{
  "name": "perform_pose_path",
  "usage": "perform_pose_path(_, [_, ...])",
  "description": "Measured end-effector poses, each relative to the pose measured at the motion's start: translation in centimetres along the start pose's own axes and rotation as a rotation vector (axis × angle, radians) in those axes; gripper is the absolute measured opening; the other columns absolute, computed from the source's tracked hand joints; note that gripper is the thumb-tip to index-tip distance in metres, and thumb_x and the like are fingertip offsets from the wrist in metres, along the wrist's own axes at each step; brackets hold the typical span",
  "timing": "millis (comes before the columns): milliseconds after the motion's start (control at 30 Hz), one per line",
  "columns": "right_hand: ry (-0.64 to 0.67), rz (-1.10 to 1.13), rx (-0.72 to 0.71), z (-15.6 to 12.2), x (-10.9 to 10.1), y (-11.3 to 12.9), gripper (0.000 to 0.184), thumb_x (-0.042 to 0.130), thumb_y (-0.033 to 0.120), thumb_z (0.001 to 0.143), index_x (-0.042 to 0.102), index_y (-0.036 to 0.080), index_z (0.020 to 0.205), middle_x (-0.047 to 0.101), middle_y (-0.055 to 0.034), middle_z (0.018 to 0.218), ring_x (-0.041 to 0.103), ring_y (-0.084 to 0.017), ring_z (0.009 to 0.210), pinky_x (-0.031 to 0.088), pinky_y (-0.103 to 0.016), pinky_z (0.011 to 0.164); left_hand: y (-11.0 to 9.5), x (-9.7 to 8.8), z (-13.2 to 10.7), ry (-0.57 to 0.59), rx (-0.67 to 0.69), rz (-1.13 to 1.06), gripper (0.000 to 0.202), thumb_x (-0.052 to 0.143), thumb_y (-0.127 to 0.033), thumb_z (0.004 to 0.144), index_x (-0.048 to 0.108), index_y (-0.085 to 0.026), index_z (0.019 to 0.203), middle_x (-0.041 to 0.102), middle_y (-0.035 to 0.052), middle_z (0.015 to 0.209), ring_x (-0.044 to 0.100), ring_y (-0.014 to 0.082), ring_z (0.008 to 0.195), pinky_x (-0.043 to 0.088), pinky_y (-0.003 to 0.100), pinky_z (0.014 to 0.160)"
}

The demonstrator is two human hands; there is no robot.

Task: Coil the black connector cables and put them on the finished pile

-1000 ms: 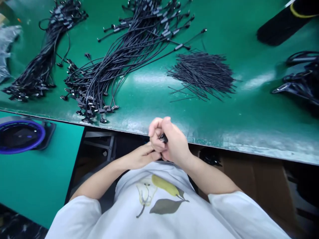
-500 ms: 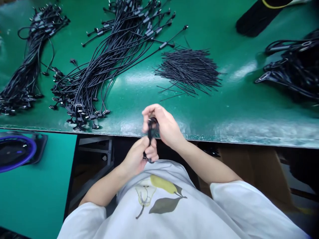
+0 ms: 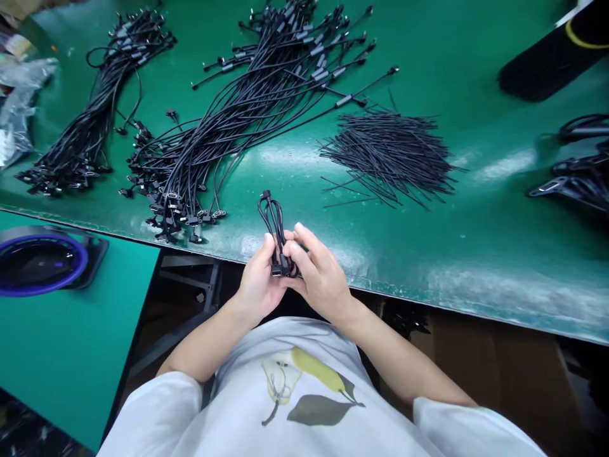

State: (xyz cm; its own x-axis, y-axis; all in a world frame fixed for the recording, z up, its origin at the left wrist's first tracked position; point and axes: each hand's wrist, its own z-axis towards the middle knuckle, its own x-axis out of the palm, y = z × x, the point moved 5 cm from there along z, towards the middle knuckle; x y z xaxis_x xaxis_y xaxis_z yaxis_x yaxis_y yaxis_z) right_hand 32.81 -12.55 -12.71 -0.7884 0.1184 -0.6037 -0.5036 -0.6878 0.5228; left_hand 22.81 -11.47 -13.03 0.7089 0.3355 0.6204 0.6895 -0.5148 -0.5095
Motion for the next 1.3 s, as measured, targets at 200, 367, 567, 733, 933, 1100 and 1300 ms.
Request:
perform_pose_path(200, [0.119,0.161,0.097,0.4,-0.2,-0.1,0.068,0.052,0.037,0.095,0.018,0.03,0.154,0.036,-0.0168,0.153,0.039,-0.029,0.14,0.04,-0.052,0.11,0.3,-0.7,0.1,-0.058,-0.039,0.008,0.03,0.051,-0.037,0.096,0.066,-0.013,0.088,0.063,0.0017,0.073,0.059,0.0101,0.063,0.045,0.02,0.055])
perform_pose_path(367, [0.239,0.438,0.205,0.5,0.2,-0.1,0.08,0.059,0.034,0.091,0.012,0.031,0.156,0.031,-0.0116,0.157,0.031,-0.026,0.144,0.035,-0.048,0.115,0.2,-0.3,-0.2,0.119,-0.041,0.092,0.035,0.058,-0.046,0.091,0.059,-0.014,0.076,0.049,-0.0019,0.062,0.048,0.0086,0.054,0.041,0.018,0.047])
perform_pose_path(567, [0.113,0.821,0.514,0.9,-1.7,-1.4,0.102,0.076,0.046,0.075,0.011,0.035,0.153,0.017,-0.0113,0.161,0.04,-0.027,0.139,0.04,-0.045,0.11,0.5,-0.4,-1.0,0.259,-0.025,0.202,0.035,0.069,-0.047,0.082,0.056,-0.015,0.08,0.035,-0.0071,0.06,0.033,0.0044,0.049,0.034,0.015,0.046])
perform_pose_path(733, [0.08,1.287,0.831,2.1,-1.3,-1.5,0.042,0.061,0.054,0.087,0.053,0.022,0.113,0.061,0.0027,0.073,0.06,-0.01,0.06,0.056,-0.031,0.075,3.1,0.4,-1.8,0.45,-0.249,0.306,0.047,0.074,-0.057,0.073,0.058,-0.013,0.075,0.035,-0.007,0.055,0.032,0.0047,0.047,0.034,0.018,0.045])
perform_pose_path(933, [-0.002,1.525,0.683,3.4,-1.4,-0.8,0.053,0.052,0.07,0.083,0.036,0.021,0.071,0.033,0.0138,0.046,0.031,-0.002,0.032,0.044,-0.019,0.047,3.5,1.4,-2.6,0.408,-0.334,0.214,0.037,0.073,-0.048,0.077,0.06,-0.014,0.083,0.041,-0.0047,0.06,0.034,0.005,0.048,0.032,0.018,0.047])
perform_pose_path(1100, [0.038,0.871,0.529,2.2,-4.6,-2.3,0.021,0.048,0.041,0.098,0.047,0.021,0.091,0.061,0.0049,0.064,0.061,-0.009,0.053,0.051,-0.024,0.059,3.0,0.3,-2.3,0.458,-0.279,0.437,0.04,0.069,-0.05,0.081,0.062,-0.011,0.087,0.037,-0.0057,0.06,0.031,0.0049,0.05,0.026,0.02,0.048])
perform_pose_path(1300, [0.326,-0.368,-0.362,0.9,-7.0,1.2,0.032,0.043,0.015,0.097,0.053,0.013,0.127,0.066,-0.0095,0.113,0.059,-0.019,0.108,0.039,-0.043,0.103,1.9,-0.6,-1.0,0.5,-0.193,0.777,0.045,0.056,-0.059,0.086,0.047,-0.017,0.074,0.035,-0.0068,0.061,0.027,0.0059,0.052,0.024,0.022,0.049])
